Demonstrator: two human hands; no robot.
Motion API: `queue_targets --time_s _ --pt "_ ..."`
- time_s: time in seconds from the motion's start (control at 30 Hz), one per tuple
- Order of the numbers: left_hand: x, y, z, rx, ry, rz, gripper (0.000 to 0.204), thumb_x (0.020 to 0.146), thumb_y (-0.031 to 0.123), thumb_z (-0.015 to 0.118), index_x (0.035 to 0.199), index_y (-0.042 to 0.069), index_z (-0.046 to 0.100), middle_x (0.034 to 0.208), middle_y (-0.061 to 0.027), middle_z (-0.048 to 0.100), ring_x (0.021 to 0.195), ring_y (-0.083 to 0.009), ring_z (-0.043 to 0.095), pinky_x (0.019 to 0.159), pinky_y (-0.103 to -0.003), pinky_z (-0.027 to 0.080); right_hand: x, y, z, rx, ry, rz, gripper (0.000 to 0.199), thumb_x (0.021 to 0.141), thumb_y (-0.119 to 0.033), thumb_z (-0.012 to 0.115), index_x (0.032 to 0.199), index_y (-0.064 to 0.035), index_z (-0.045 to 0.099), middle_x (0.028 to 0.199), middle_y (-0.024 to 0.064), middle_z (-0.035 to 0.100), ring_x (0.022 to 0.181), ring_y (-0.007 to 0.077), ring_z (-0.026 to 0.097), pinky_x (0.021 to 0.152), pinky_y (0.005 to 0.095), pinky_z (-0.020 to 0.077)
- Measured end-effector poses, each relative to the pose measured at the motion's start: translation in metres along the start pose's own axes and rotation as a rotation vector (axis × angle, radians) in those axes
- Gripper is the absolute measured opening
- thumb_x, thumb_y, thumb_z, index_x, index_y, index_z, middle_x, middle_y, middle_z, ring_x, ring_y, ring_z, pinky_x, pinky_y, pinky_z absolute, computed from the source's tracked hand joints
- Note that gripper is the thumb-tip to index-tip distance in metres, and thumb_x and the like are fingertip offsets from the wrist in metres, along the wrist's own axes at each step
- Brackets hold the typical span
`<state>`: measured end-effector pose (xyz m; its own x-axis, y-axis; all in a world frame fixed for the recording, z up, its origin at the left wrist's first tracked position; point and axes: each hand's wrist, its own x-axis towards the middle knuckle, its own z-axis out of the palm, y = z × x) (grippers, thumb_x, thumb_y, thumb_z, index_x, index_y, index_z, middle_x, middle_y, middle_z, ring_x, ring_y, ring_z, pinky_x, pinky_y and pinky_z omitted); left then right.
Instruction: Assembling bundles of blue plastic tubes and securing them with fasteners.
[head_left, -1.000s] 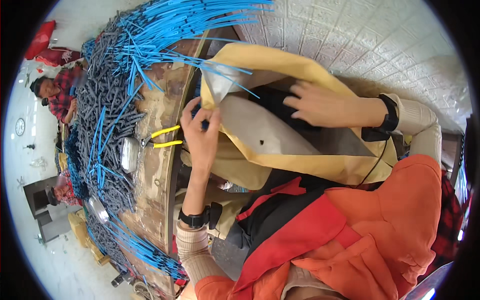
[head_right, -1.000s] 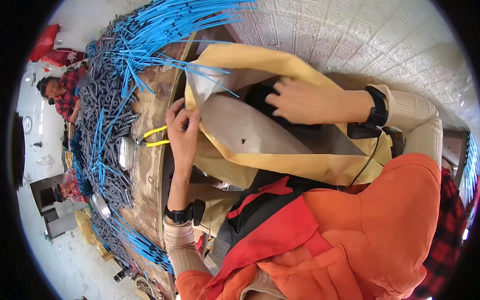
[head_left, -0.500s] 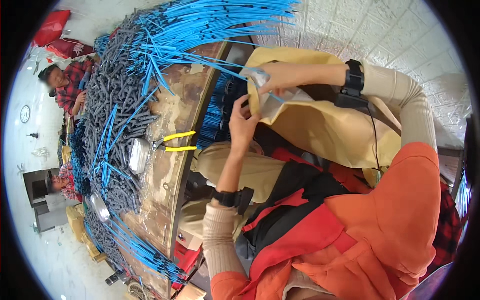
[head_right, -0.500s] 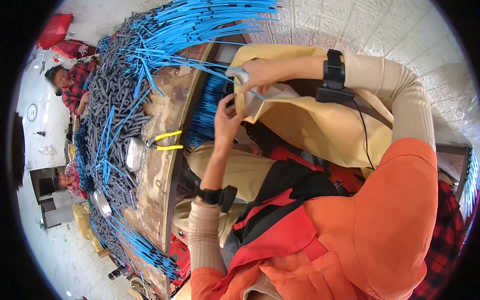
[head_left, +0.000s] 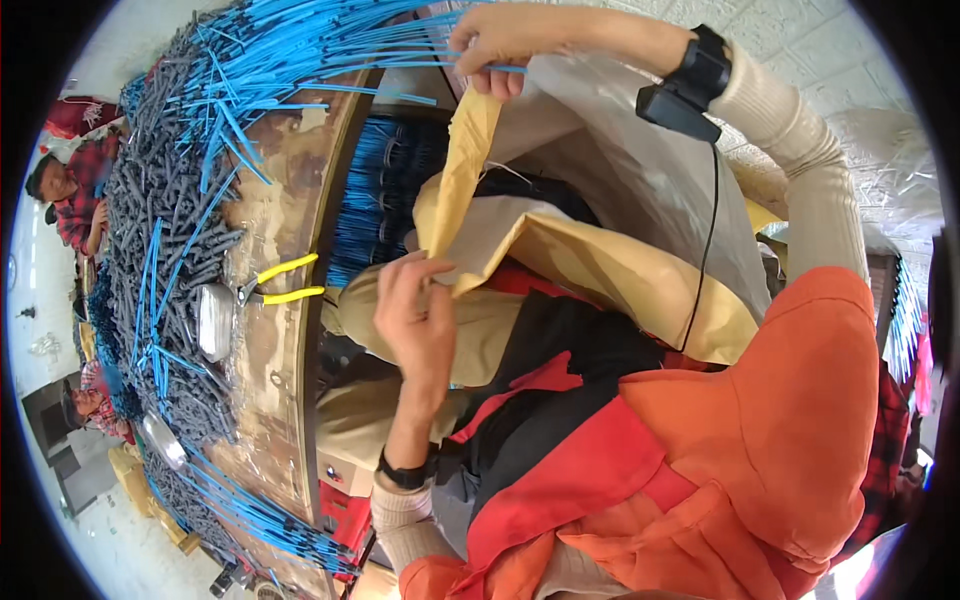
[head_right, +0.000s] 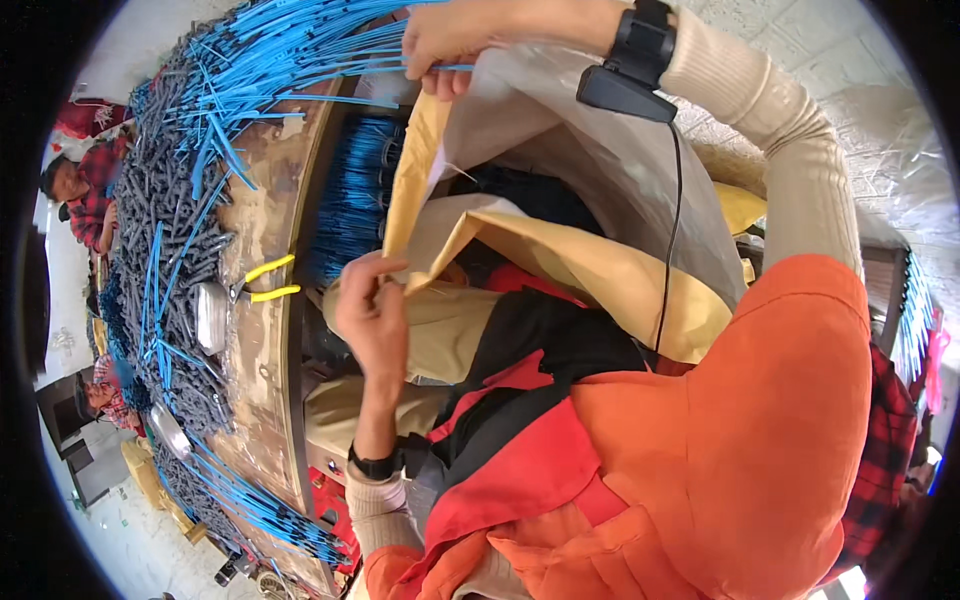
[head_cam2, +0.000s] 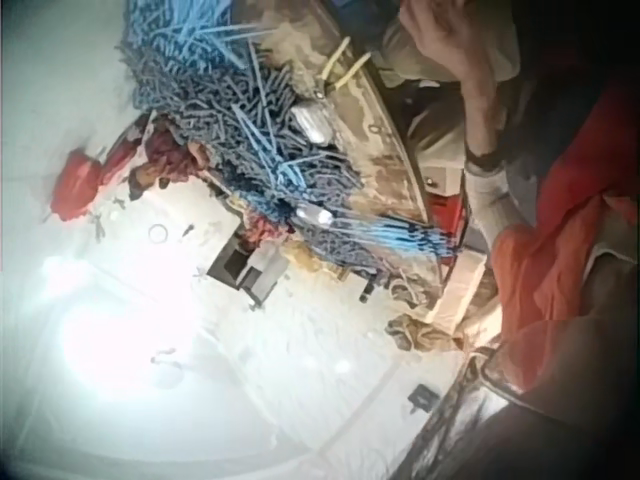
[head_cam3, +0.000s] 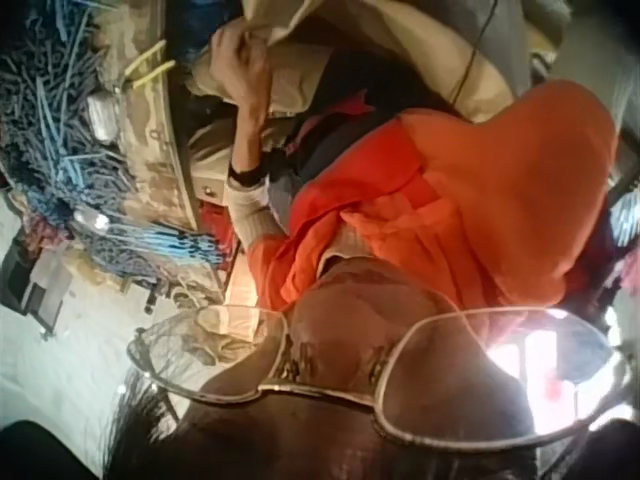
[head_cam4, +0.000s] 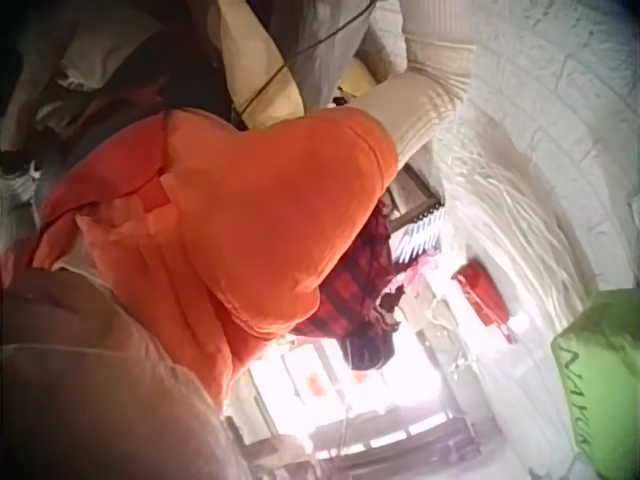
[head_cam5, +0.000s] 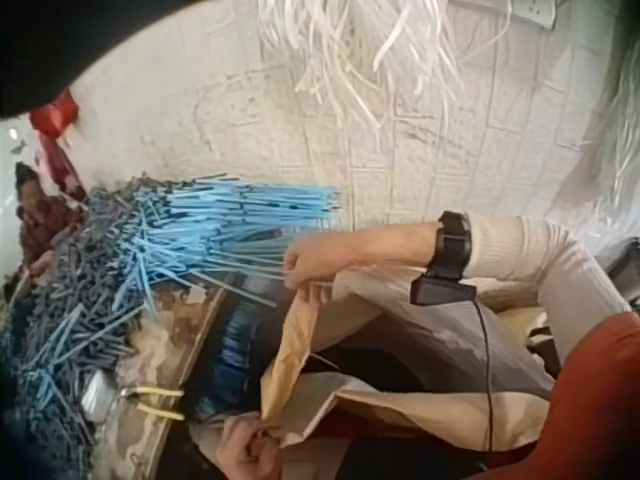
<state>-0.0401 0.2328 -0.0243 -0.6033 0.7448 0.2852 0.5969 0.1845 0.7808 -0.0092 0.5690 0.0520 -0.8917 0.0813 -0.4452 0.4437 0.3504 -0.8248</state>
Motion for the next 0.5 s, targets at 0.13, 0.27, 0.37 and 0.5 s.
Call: queue_targets --time_s 0.13,0.27,0.37,0.5 --pt "-0.008 -0.007 -0.038 -0.123 0.068 -0.12 0.022 0.075 -0.012 0.055 0.09 0.001 0.066 0.095 -0.0104 0.064 0.086 -0.0199 0.06 0.074 -0.027 0.047 -0.036 -0.023 -0.019 -0.065 -0.2 -0.262 0.051 0.086 -0.025 0.066 0.125 0.0044 0.052 0.127 0.0179 0.052 0.104 0.0247 0.063 0.086 0.0291 0.0529" --pt "-0.017 -0.023 -0.074 -0.004 -0.004 -0.158 0.02 0.081 -0.012 0.055 0.091 0.0 0.067 0.098 -0.0072 0.064 0.087 -0.0144 0.059 0.075 -0.024 0.046 -0.042 -0.033 -0.007 -0.297 -0.063 -0.635 0.036 0.084 -0.01 0.057 0.116 0.0067 0.058 0.096 0.015 0.068 0.078 0.0264 0.069 0.073 0.0337 0.0574" --pt "-0.014 -0.029 -0.088 -0.014 0.022 -0.279 0.021 0.084 -0.012 0.054 0.093 0.0 0.068 0.099 -0.0057 0.064 0.088 -0.0116 0.058 0.075 -0.023 0.045 -0.003 -0.053 0.001 -0.435 0.168 0.03 0.038 0.083 -0.011 0.058 0.116 0.0081 0.058 0.095 0.0179 0.068 0.082 0.0281 0.069 0.072 0.0348 0.0553" --pt "0.009 -0.024 -0.088 -0.003 0.033 -0.25 0.027 0.087 -0.011 0.052 0.103 0.0 0.07 0.101 -0.0041 0.064 0.089 -0.0086 0.057 0.076 -0.021 0.044 0.021 0.006 -0.03 -1.035 0.391 -0.396 0.044 0.086 -0.022 0.06 0.12 0.006 0.057 0.105 0.0241 0.065 0.087 0.0367 0.066 0.076 0.0424 0.0514"
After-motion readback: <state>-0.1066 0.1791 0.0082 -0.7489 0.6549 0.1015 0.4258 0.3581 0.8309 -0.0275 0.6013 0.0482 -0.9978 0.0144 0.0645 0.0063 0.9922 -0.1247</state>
